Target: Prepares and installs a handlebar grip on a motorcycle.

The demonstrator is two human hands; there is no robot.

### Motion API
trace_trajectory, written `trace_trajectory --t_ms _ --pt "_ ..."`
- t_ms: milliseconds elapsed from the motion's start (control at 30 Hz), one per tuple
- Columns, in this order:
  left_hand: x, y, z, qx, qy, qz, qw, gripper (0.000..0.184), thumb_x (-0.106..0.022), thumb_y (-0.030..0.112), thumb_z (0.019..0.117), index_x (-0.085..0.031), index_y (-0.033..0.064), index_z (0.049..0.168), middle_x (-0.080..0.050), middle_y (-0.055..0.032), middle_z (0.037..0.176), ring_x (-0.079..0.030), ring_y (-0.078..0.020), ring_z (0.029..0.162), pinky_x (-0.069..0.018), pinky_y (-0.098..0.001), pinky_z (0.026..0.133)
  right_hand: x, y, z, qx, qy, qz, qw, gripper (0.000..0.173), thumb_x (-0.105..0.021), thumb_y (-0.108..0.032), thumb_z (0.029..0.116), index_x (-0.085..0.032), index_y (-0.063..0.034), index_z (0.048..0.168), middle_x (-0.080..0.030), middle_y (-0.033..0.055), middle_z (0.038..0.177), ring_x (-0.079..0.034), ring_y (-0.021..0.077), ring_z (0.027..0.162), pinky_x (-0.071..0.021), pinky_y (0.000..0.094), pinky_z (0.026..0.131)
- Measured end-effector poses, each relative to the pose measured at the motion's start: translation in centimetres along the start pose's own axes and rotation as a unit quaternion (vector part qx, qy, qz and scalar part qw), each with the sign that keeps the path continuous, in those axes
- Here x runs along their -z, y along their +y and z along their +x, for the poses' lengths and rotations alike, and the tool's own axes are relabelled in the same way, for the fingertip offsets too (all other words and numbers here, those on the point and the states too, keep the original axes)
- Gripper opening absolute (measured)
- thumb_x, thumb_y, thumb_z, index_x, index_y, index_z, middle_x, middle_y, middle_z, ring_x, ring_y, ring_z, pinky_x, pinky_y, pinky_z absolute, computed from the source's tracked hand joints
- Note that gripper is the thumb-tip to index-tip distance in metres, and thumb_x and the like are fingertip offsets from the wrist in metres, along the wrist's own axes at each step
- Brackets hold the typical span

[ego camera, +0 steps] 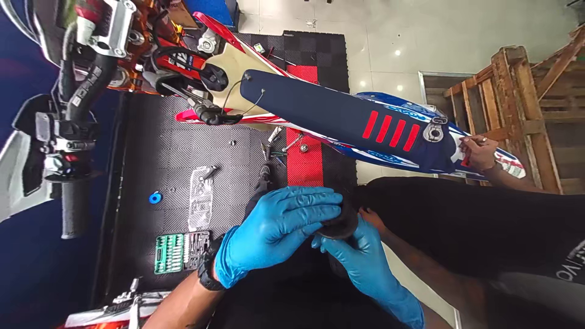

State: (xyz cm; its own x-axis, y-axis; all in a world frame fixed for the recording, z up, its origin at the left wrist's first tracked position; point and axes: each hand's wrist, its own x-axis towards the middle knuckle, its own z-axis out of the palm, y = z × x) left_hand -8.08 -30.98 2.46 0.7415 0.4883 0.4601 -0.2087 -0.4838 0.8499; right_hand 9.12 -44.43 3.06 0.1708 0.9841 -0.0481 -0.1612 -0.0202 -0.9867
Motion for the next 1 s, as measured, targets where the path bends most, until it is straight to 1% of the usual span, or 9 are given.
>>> trace_trajectory --t_ms 100,200,267,333,400,500,733,900,1000 --pt "-0.9 -0.5 -0.2 0.001 -0.005 -0.061 0.998 0.027 -0.054 0.019 0.1071 -0.071 0.0022 0.120 -0.068 -0.0151 0.132 -0.060 -0.0255 0.132 -0.0485 -0.0420 0.115 0.3 0.6 -0.7 0.014 -0.011 -0.011 1.000 0.038 -0.078 -0.014 0.0895 -0.065 -0.0075 0.125 -0.072 -0.0010 0.116 -0.069 0.0070 0.106 -0.0588 0.0269 0.095" --pt "-1.9 -0.8 -0.6 0.010 -0.008 -0.103 0.995 0.025 -0.057 0.021 0.1061 -0.070 0.0042 0.119 -0.068 -0.0144 0.132 -0.060 -0.0251 0.132 -0.0498 -0.0419 0.113 1.5 0.8 -1.7 -0.014 -0.051 0.004 0.999 0.054 -0.083 -0.027 0.0849 -0.061 -0.0131 0.133 -0.069 -0.0077 0.124 -0.064 0.0013 0.115 -0.0547 0.0245 0.100" --pt "-2.2 -0.8 -0.6 0.014 -0.014 -0.112 0.994 0.023 -0.057 0.020 0.1056 -0.071 0.0051 0.118 -0.068 -0.0137 0.132 -0.060 -0.0247 0.131 -0.0504 -0.0415 0.112 2.5 0.5 -1.8 -0.014 -0.066 0.013 0.998 0.076 -0.072 -0.053 0.0890 -0.049 -0.0108 0.147 -0.062 -0.0059 0.139 -0.056 0.0039 0.128 -0.0487 0.0274 0.109" --pt "-2.3 -0.8 -0.5 0.012 -0.021 -0.113 0.993 0.023 -0.058 0.020 0.1051 -0.070 0.0050 0.117 -0.068 -0.0135 0.131 -0.061 -0.0248 0.131 -0.0508 -0.0416 0.112 2.9 -0.1 -1.1 0.003 -0.020 0.027 0.999 0.084 -0.057 -0.068 0.0928 -0.048 -0.0055 0.148 -0.061 0.0049 0.142 -0.058 0.0154 0.130 -0.0490 0.0349 0.110" --pt "-2.6 -0.5 -0.3 0.013 -0.030 -0.123 0.992 0.022 -0.059 0.020 0.1048 -0.070 0.0055 0.117 -0.069 -0.0126 0.130 -0.061 -0.0235 0.129 -0.0515 -0.0403 0.111 2.9 -0.9 -0.4 0.033 -0.010 0.041 0.999 0.063 -0.065 -0.046 0.0965 -0.054 -0.0040 0.142 -0.059 0.0129 0.142 -0.057 0.0232 0.131 -0.0485 0.0392 0.110" --pt "-3.2 0.0 -0.1 0.022 -0.016 -0.159 0.987 0.018 -0.064 0.019 0.1018 -0.070 0.0067 0.113 -0.070 -0.0102 0.125 -0.064 -0.0201 0.124 -0.0540 -0.0362 0.106 2.4 -1.7 -0.3 0.068 0.000 0.008 0.998 0.042 -0.075 -0.018 0.0921 -0.064 -0.0054 0.131 -0.063 0.0136 0.136 -0.058 0.0239 0.130 -0.0508 0.0390 0.109" --pt "-3.9 0.8 -0.2 0.069 0.015 -0.186 0.980 0.031 -0.075 0.019 0.0923 -0.057 0.0127 0.116 -0.062 -0.0019 0.124 -0.060 -0.0106 0.121 -0.0530 -0.0263 0.102 2.1 -2.5 -1.2 0.078 0.005 -0.051 0.996 0.043 -0.070 -0.014 0.0941 -0.063 -0.0044 0.136 -0.064 0.0086 0.136 -0.059 0.0158 0.127 -0.0509 0.0331 0.109" --pt "-4.1 1.1 -0.6 0.094 0.050 -0.188 0.976 0.050 -0.081 0.025 0.0862 -0.052 0.0173 0.127 -0.056 0.0004 0.124 -0.056 -0.0096 0.119 -0.0493 -0.0252 0.103 2.2 -2.8 -1.2 0.082 -0.010 -0.045 0.996 0.039 -0.072 -0.014 0.0935 -0.066 -0.0018 0.130 -0.065 0.0146 0.135 -0.061 0.0221 0.129 -0.0527 0.0370 0.109" --pt "-4.1 1.4 -0.8 0.096 0.046 -0.197 0.975 0.052 -0.079 0.027 0.0871 -0.051 0.0175 0.130 -0.056 0.0000 0.126 -0.056 -0.0099 0.120 -0.0492 -0.0251 0.103 2.1 -3.0 -1.3 0.072 -0.016 -0.037 0.997 0.038 -0.074 -0.016 0.0928 -0.065 -0.0009 0.127 -0.065 0.0157 0.133 -0.061 0.0223 0.128 -0.0532 0.0367 0.108"
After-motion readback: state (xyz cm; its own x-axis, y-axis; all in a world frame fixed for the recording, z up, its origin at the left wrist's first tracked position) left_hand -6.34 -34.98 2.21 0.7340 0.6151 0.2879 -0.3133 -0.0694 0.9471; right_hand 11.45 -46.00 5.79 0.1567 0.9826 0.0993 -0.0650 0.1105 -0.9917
